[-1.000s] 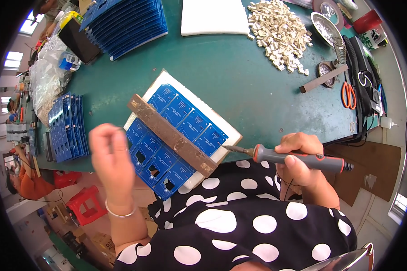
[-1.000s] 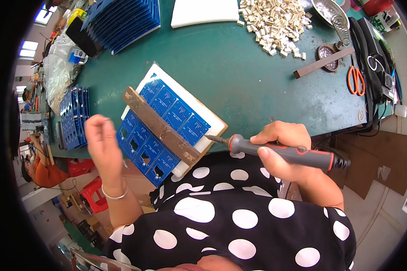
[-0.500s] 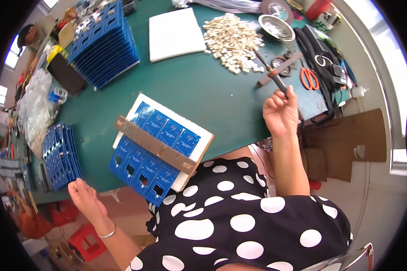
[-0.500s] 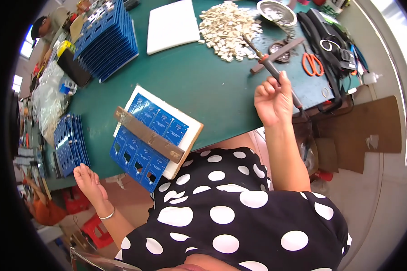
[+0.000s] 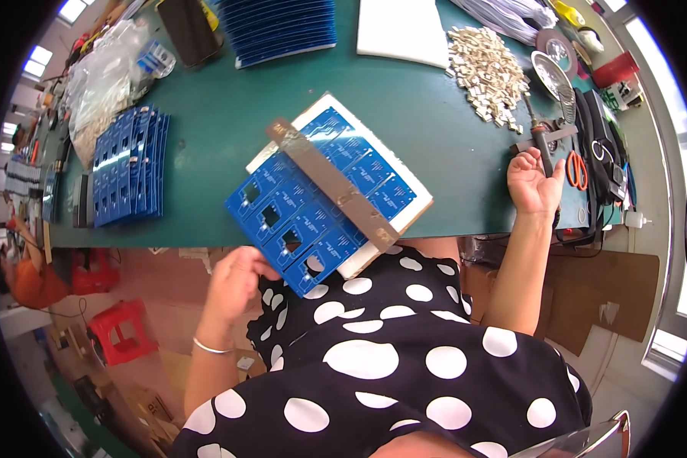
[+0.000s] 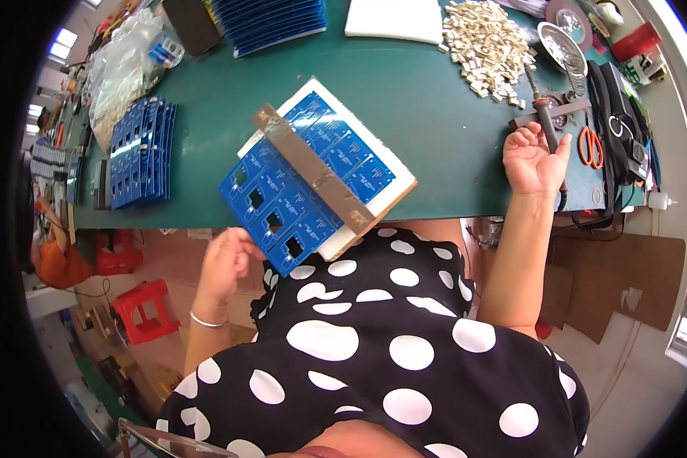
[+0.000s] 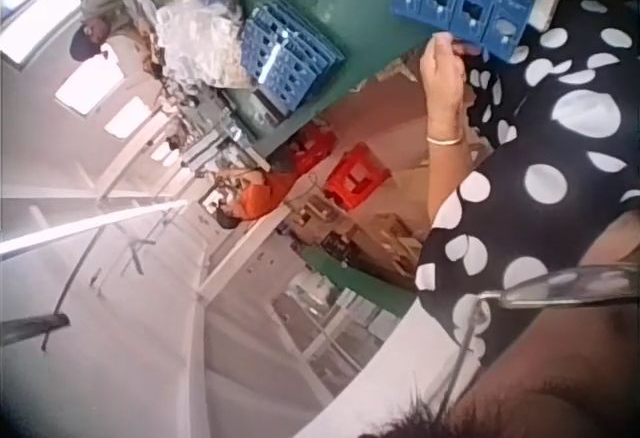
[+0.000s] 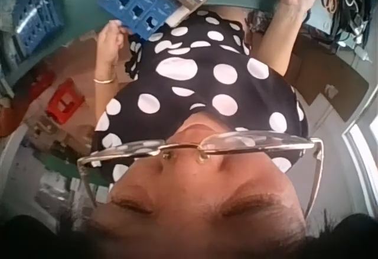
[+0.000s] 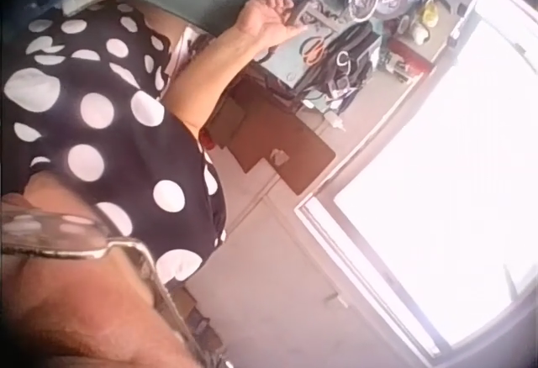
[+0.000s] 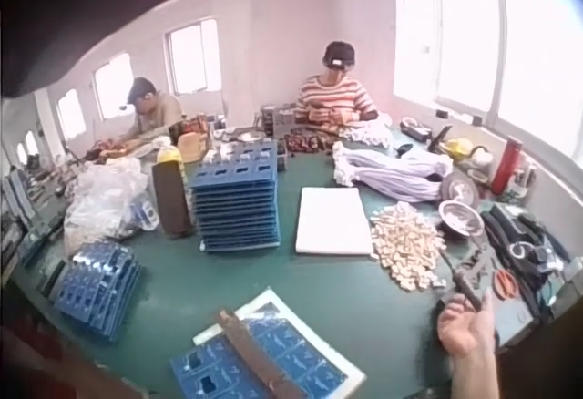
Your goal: The person places a circuit board onto a base block, secures it with a metal bar, and solders components onto the board using a soldering iron and solder wire.
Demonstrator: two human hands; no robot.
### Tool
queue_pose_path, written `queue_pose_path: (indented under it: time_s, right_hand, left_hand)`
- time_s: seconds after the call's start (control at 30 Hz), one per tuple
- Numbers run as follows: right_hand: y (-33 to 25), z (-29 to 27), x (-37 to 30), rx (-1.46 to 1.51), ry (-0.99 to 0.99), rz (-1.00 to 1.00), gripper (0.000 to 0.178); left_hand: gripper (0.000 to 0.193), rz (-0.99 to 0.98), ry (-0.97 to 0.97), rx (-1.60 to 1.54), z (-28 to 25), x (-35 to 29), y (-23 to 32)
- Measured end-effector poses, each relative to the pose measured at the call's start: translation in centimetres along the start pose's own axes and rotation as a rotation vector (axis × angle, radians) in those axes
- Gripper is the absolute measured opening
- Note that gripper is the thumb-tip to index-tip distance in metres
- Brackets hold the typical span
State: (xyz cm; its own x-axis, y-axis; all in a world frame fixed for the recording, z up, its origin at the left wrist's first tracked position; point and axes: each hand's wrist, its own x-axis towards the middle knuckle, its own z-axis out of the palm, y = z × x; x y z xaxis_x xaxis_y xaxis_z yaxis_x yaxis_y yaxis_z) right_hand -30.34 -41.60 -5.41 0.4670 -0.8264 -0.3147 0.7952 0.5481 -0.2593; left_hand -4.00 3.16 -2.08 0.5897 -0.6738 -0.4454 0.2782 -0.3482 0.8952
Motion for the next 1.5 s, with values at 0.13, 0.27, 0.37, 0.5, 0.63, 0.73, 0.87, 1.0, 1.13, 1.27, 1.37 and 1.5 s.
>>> queue_pose_path:
  time_s: [0.13, 0.27, 0.37, 0.5, 0.63, 0.73, 0.87, 1.0, 1.13, 1.27, 1.37, 1.5]
  right_hand:
    - [1.5, 1.5, -2.1, -0.045, 0.095, 0.012, 0.046]
    - [7.7, 4.6, -5.9, -0.722, -0.119, -0.063, 0.028]
    - [14.5, 8.2, -8.6, -1.593, -0.638, -0.286, 0.023]
    - [21.5, 11.8, -10.1, -2.446, -1.224, -0.652, 0.045]
    - [23.1, 12.9, -10.1, -2.515, -1.184, -0.613, 0.057]
    - [23.7, 13.0, -9.3, -2.552, -1.093, -0.49, 0.061]
    - [23.4, 13.4, -7.7, -2.37, -1.06, -0.434, 0.06]
    - [18.5, 14.7, -5.6, -1.864, -0.816, -0.466, 0.059]
    - [12.1, 13.8, -3.9, -2.185, -0.665, -0.558, 0.058]
    - [10.4, 9.5, -2.1, -2.547, -0.568, -0.593, 0.061]
    - [10.0, 7.0, -1.3, -2.592, -0.643, -0.675, 0.063]
    - [9.7, 6.1, -1.0, -2.552, -0.652, -0.666, 0.064]
  left_hand:
    - [0.033, -0.098, -0.096, -0.47, 2.2, 0.0, -1.5]
    - [0.028, -0.09, -0.179, -0.591, 3.0, 0.7, -2.0]
    - [0.025, -0.093, -0.238, -0.611, 3.3, 1.3, -1.7]
    - [0.024, -0.103, -0.216, -0.555, 3.8, 1.2, -1.5]
    - [0.026, -0.097, -0.245, -0.573, 4.0, 1.2, -1.8]
    - [0.026, -0.066, -0.294, -0.597, 4.1, 1.6, -1.7]
    - [0.023, -0.109, -0.328, -0.585, 3.7, 1.0, -0.8]
    - [0.023, -0.144, -0.174, -0.611, 1.7, -0.5, 0.9]
    - [0.017, 0.357, 0.255, -0.224, -5.6, -2.4, 4.2]
    - [0.019, 0.728, 0.779, 0.071, -14.1, -0.4, 7.9]
    - [0.021, 0.555, 0.674, -0.351, -18.1, 1.0, 8.7]
    - [0.026, 0.557, 0.929, -0.035, -21.3, 3.0, 7.8]
